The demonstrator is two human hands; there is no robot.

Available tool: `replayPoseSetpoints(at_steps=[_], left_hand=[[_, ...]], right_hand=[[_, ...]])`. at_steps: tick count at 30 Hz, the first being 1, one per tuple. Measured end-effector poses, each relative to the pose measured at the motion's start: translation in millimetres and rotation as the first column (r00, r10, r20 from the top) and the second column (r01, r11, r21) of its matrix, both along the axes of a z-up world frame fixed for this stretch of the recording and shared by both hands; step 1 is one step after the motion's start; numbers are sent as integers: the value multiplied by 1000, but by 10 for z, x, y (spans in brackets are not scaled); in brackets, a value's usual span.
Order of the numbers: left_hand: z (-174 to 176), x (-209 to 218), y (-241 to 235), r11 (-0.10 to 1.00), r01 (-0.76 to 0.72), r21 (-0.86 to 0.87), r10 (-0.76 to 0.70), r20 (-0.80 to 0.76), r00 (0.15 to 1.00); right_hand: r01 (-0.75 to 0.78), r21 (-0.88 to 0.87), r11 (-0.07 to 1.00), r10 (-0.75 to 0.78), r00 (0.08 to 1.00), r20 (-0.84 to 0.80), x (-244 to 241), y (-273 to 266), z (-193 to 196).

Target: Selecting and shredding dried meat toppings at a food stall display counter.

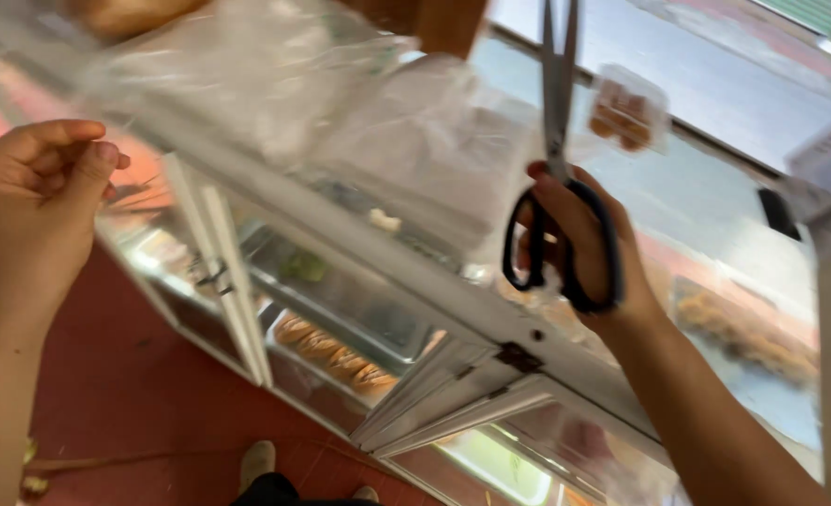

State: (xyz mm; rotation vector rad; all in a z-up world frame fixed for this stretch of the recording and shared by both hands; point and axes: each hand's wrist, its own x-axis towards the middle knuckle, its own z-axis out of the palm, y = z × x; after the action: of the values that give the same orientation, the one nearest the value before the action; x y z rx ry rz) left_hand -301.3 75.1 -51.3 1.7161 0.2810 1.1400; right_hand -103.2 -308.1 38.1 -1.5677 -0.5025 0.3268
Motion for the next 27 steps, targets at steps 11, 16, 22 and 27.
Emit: replayPoseSetpoints(at_steps=[11,16,22,27], left_hand=[[-1530,-2187,1778,835,-46,548,414,-571,709],[-1480,-2866,2167,210,311,927,917,-297,267],[-1248,-3290,2538,919,6,395,394,-916,-80],[-1379,-3116,2999,882,-151,446,458,-735,500]], right_hand=[[-361,-317,877,417,900,126,-1054,1237,-769],[-487,-397,778,549,834,53,-1831,2747,-1244],[-567,-347,747,589,806,-49,-2527,4101,-1528],[-618,-146,772,546,763,-345,-2604,4825,-1871]])
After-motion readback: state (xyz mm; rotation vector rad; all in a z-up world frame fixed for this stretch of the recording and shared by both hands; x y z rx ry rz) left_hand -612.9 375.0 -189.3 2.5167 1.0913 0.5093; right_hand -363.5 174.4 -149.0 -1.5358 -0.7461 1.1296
